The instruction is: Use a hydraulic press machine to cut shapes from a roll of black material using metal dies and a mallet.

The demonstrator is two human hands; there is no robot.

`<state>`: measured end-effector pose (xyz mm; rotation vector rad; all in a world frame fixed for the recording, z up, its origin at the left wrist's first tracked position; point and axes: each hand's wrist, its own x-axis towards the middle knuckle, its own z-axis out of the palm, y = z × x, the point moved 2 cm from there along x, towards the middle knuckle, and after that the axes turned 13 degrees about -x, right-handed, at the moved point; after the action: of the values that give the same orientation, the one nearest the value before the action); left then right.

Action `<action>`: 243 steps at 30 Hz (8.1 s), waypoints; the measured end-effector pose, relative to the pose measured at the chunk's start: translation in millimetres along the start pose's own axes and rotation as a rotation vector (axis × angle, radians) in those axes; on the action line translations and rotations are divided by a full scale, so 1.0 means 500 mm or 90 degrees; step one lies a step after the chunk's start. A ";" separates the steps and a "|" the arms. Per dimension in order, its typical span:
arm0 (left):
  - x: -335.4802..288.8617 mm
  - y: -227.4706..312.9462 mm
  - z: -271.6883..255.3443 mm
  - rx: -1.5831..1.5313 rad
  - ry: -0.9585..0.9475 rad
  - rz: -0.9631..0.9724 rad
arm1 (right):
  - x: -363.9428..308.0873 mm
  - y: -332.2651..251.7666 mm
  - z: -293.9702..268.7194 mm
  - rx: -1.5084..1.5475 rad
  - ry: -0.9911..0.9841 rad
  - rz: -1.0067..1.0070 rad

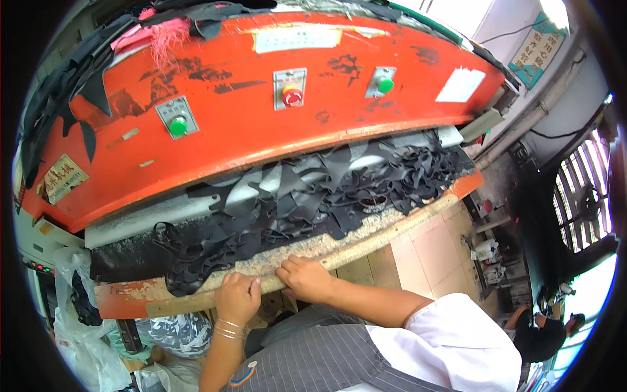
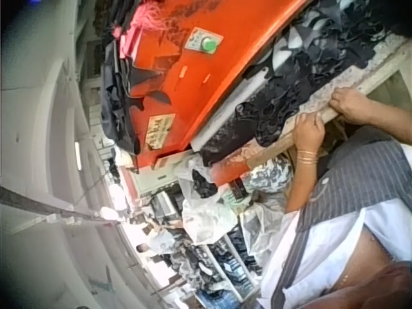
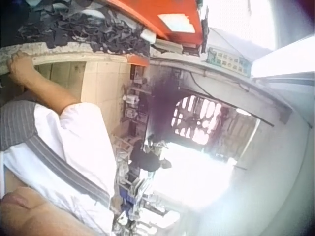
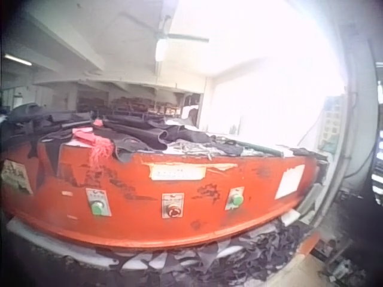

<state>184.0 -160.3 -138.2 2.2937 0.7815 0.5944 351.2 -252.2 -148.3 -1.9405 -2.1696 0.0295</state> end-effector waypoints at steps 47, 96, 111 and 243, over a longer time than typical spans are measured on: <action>0.484 0.130 0.087 -0.224 0.077 0.555 | 0.186 0.320 -0.118 1.213 0.501 0.224; 0.621 0.031 0.428 -0.042 0.166 -0.117 | 0.105 0.882 -0.029 0.053 0.155 0.110; 0.590 -0.060 0.095 -0.334 0.482 -0.047 | 0.110 0.780 -0.276 0.142 0.498 0.263; 0.558 -0.030 -0.110 -0.034 0.547 0.082 | 0.120 0.780 -0.354 0.123 0.470 0.279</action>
<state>347.4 56.5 -52.8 2.0050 0.9691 1.6877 759.6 -169.5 -32.1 -1.8700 -1.2174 -0.3348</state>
